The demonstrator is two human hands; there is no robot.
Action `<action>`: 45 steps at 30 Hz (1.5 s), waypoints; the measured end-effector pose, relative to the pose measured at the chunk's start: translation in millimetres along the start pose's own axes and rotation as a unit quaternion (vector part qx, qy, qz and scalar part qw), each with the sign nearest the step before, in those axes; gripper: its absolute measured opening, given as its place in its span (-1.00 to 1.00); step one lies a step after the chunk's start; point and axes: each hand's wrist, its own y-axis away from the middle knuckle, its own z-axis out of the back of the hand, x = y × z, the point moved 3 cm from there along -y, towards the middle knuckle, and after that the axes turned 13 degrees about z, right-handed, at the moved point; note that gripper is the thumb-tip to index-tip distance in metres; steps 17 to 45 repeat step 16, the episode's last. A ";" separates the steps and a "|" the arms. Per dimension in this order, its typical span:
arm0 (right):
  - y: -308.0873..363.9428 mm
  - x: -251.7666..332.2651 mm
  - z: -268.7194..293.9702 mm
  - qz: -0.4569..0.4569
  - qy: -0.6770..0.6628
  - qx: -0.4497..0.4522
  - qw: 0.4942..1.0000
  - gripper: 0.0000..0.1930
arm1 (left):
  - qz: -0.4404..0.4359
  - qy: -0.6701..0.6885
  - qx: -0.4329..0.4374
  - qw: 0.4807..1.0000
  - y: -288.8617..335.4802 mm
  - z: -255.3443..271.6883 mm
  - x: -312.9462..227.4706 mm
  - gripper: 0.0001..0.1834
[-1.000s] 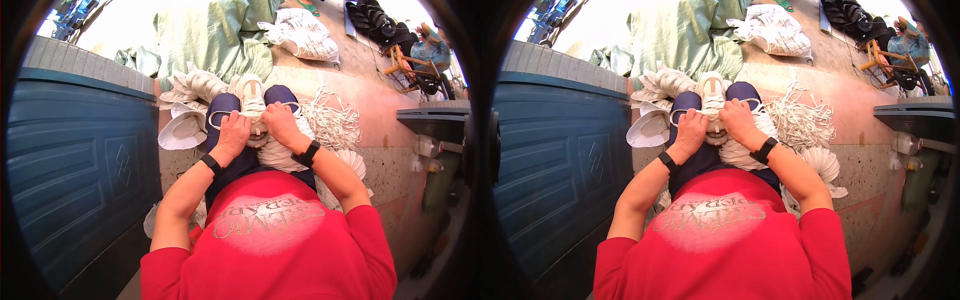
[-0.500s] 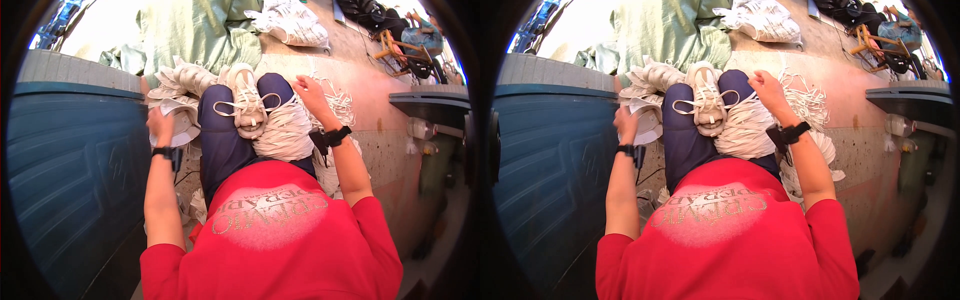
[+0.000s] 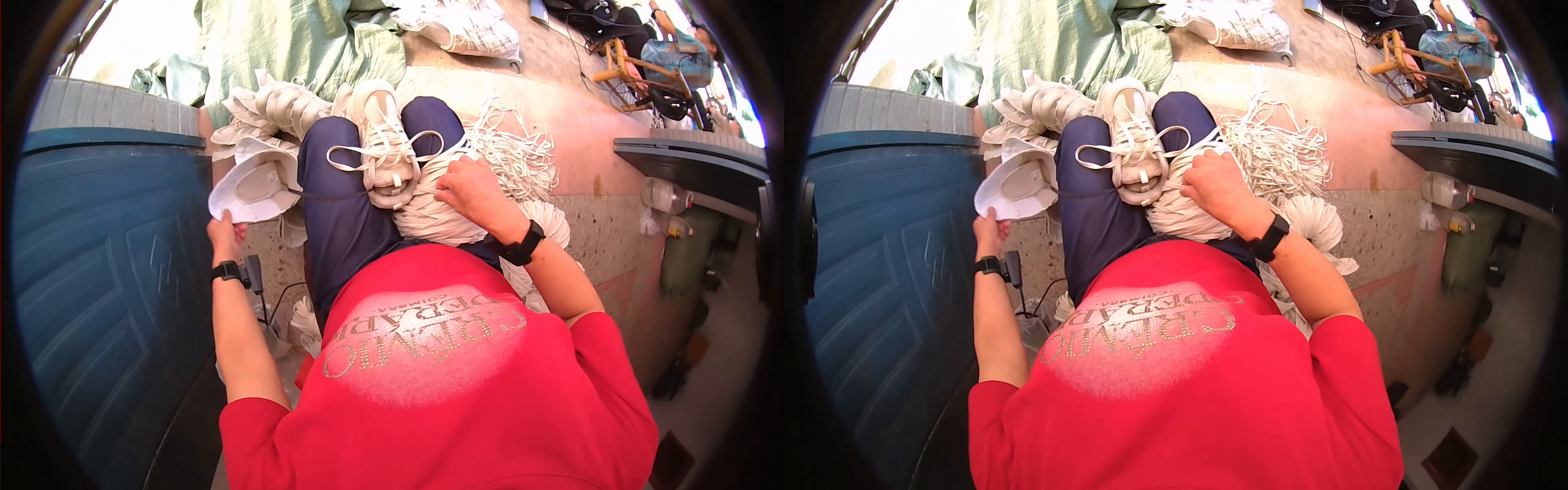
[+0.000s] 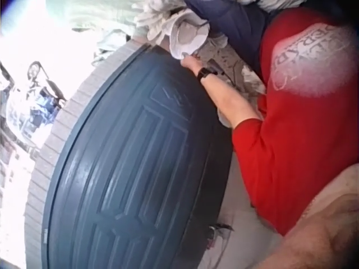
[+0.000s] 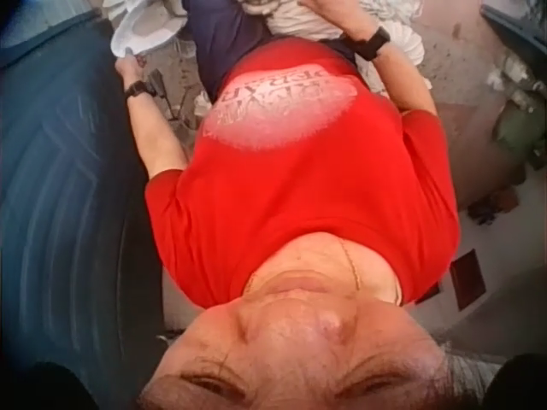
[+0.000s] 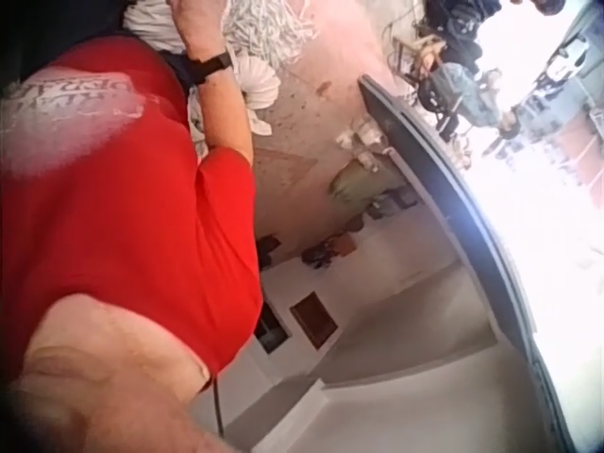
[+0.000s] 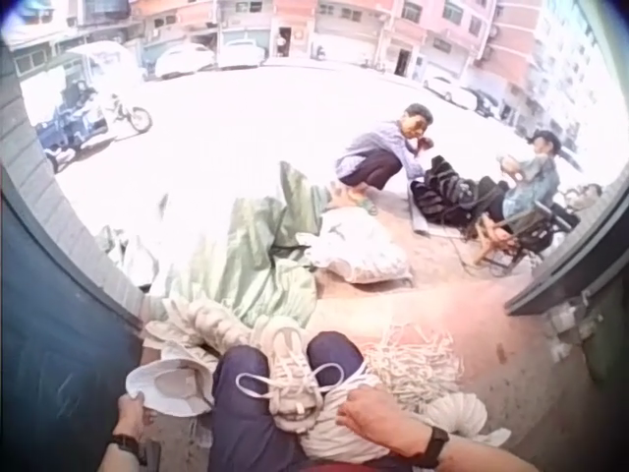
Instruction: Lace a pair of white and tan sneakers.
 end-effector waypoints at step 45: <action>-46.2 23.8 111.6 -0.138 -0.571 -0.085 0.804 -0.79 | -0.388 -0.040 0.070 0.918 271.9 -52.7 -147.8 -0.82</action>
